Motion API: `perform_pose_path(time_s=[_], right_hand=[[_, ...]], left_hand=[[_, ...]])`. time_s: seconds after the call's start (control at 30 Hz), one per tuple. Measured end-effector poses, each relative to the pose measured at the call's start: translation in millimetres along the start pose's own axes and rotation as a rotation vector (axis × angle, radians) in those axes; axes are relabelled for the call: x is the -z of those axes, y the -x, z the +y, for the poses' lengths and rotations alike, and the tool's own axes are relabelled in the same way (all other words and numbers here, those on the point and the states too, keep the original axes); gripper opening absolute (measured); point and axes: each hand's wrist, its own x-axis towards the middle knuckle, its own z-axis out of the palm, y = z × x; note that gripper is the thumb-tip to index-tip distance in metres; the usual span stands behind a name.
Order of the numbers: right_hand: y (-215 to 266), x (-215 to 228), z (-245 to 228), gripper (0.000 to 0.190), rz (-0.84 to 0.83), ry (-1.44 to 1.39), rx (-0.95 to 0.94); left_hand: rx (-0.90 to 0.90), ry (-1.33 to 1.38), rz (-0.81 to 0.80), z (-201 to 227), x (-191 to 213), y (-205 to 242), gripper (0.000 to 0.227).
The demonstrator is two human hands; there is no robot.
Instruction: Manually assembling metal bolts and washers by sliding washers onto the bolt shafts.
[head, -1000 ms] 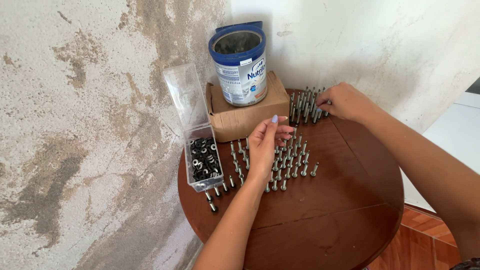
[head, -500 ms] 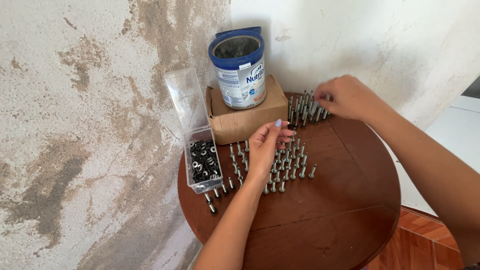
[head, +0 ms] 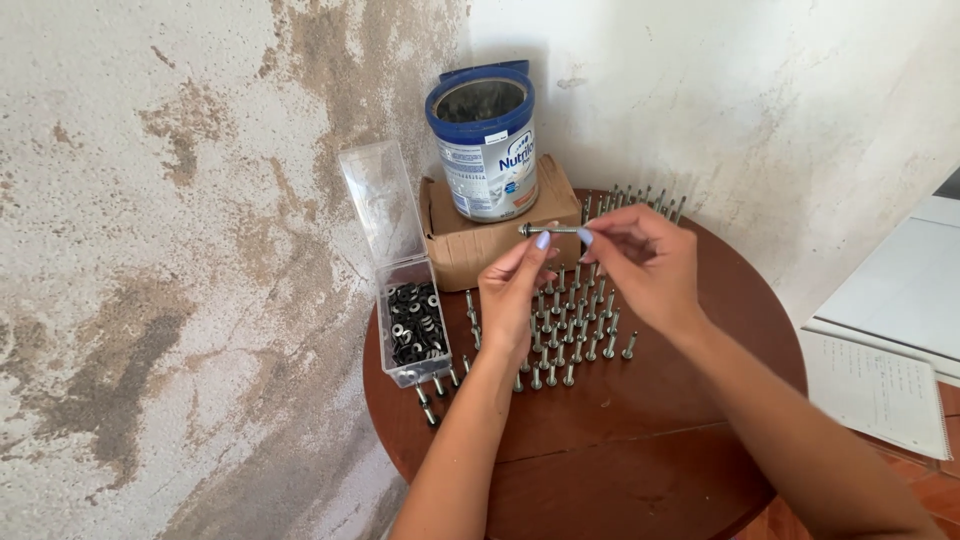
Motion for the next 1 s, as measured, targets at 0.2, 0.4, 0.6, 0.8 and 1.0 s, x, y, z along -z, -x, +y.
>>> perform_pose_path(time_s=[0.2, 0.4, 0.6, 0.8, 1.0], right_hand=[[21.4, -8.2, 29.2, 0.015, -0.002, -0.138, -0.168], [27.2, -9.4, 23.0, 0.013, -0.03, -0.076, -0.208], [30.8, -12.5, 18.7, 0.016, -0.144, -0.088, -0.217], [28.8, -13.3, 14.5, 0.012, -0.16, -0.109, -0.233], [30.1, -12.5, 24.2, 0.013, -0.191, -0.102, -0.226]], left_hand=[[-0.068, -0.007, 0.045, 10.0, -2.2, 4.6, 0.022], [-0.077, -0.077, 0.026, 15.3, -8.1, 7.9, 0.022], [-0.081, -0.111, -0.052, 2.1, -5.4, 5.4, 0.019], [-0.099, -0.068, -0.076, 6.8, -6.1, 7.1, 0.023], [-0.144, -0.094, -0.07, 5.0, -5.7, 6.0, 0.023]])
